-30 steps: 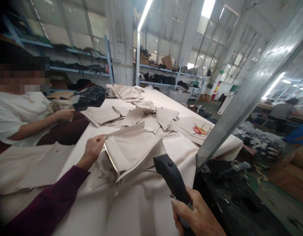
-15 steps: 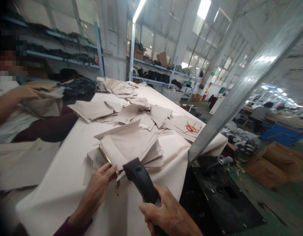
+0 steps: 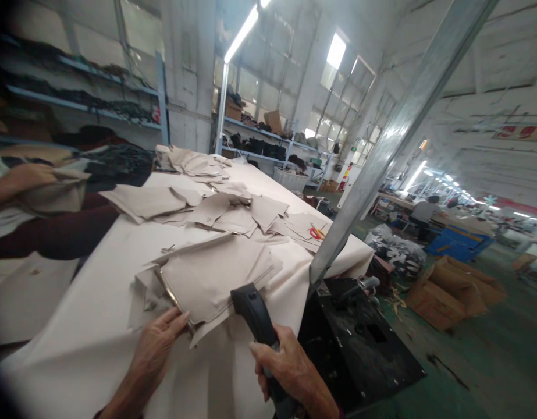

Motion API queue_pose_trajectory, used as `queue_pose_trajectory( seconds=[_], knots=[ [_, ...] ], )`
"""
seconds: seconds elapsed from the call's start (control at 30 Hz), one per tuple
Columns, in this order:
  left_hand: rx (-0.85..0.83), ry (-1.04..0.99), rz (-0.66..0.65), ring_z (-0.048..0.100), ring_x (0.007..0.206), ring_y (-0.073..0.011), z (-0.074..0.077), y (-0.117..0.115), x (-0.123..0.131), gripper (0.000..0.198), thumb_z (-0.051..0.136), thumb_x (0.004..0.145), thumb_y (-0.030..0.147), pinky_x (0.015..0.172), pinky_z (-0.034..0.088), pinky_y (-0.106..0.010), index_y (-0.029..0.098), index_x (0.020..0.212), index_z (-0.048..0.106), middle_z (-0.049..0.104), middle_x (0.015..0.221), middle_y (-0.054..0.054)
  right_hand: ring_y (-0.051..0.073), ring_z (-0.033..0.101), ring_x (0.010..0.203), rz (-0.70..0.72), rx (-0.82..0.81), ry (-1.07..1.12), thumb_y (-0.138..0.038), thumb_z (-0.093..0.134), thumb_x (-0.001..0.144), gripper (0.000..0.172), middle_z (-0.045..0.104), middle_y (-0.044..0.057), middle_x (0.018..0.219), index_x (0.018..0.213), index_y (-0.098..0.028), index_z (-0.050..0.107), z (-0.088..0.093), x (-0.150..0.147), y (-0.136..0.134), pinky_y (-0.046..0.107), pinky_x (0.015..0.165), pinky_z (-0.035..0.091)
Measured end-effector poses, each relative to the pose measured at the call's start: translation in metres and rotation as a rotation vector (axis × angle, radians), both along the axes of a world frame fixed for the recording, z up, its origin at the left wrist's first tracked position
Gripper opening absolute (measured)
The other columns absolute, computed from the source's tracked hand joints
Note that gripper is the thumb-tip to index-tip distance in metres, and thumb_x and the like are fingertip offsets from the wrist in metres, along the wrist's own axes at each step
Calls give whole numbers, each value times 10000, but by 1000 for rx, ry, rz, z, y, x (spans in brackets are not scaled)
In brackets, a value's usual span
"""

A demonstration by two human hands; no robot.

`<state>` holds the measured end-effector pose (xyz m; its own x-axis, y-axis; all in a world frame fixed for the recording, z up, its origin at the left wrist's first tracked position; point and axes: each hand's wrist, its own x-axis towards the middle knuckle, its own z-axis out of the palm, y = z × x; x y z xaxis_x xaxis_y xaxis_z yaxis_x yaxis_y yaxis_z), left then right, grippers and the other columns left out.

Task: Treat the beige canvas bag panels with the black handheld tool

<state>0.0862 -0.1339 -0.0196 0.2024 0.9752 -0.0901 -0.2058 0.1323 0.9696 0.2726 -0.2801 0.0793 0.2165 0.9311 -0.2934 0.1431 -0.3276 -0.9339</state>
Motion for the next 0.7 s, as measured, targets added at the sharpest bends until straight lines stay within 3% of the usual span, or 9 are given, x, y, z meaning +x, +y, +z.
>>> queue_pose_trajectory(
  seconds=[0.3, 0.57, 0.7],
  knots=[
    [10, 40, 42, 628, 660, -211, -12, -13, 5, 332, 699, 592, 437, 654, 487, -283, 156, 765, 667, 683, 649, -10, 71, 458, 329, -18, 86, 27, -411, 604, 796, 282, 535, -54, 515, 723, -153, 517, -3, 14, -30, 177, 331, 382],
    [-10, -26, 82, 624, 610, -192, -17, -15, 9, 315, 700, 578, 399, 621, 497, -279, 149, 769, 677, 695, 674, -19, 76, 471, 386, -128, 113, 76, -485, 605, 788, 363, 551, -44, 586, 870, -144, 517, -18, 40, -21, 202, 354, 418],
    [-15, -35, 67, 628, 607, -187, -22, -16, 12, 308, 704, 575, 384, 613, 498, -273, 148, 772, 679, 705, 697, -33, 77, 467, 377, -178, 150, 67, -532, 639, 742, 420, 550, -40, 560, 823, -135, 528, -21, 60, -13, 213, 354, 415]
  ],
)
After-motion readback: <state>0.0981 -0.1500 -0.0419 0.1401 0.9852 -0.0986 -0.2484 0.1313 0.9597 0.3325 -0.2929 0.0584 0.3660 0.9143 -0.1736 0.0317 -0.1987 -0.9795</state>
